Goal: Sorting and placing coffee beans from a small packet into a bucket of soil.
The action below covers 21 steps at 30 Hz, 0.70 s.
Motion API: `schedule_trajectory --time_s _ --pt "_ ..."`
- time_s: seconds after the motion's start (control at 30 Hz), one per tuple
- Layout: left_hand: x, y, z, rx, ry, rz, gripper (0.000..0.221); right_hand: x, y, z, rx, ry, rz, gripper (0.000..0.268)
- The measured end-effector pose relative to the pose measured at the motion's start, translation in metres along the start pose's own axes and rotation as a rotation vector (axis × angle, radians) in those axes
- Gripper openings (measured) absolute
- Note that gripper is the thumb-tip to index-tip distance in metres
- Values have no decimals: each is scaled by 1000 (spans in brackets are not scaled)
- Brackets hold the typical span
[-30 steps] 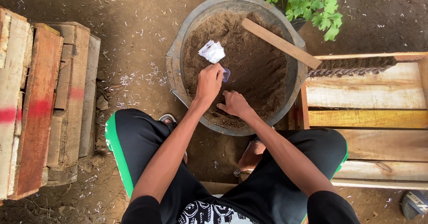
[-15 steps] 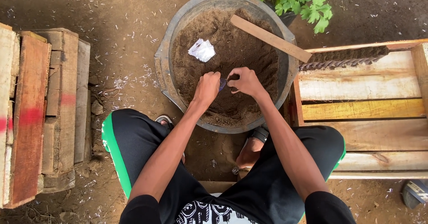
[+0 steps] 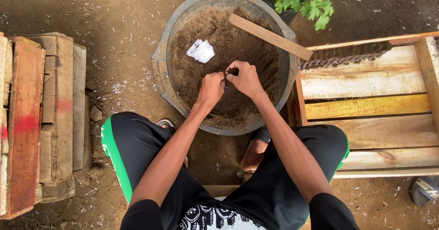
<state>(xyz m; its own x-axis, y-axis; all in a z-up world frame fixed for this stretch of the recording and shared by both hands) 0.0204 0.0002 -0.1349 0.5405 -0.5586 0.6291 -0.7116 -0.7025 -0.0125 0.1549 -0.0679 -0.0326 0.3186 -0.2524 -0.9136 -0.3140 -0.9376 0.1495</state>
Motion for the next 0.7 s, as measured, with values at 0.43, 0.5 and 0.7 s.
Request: schedule_trajectory --time_s 0.43,0.5,0.7 --pt "29 4 -50 49 411 -161 12 -18 18 -3 -85 298 -24 25" --pt "32 5 -54 44 437 -189 12 -23 20 -1 -106 300 -23 26" --pt "30 6 -57 25 508 -228 12 -9 19 8 -153 285 -31 29"
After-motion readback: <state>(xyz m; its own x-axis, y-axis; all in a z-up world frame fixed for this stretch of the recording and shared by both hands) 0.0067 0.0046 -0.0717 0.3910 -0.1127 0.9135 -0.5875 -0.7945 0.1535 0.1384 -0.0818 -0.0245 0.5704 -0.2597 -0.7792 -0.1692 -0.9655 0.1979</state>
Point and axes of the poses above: each hand's wrist, its own y-axis away from the middle knuckle, its own z-axis out of the palm, x = y × z, the point moved 1 cm from there along -y, towards the middle knuckle, and after that the axes turned 10 degrees about -y, right-handed, at the moved point
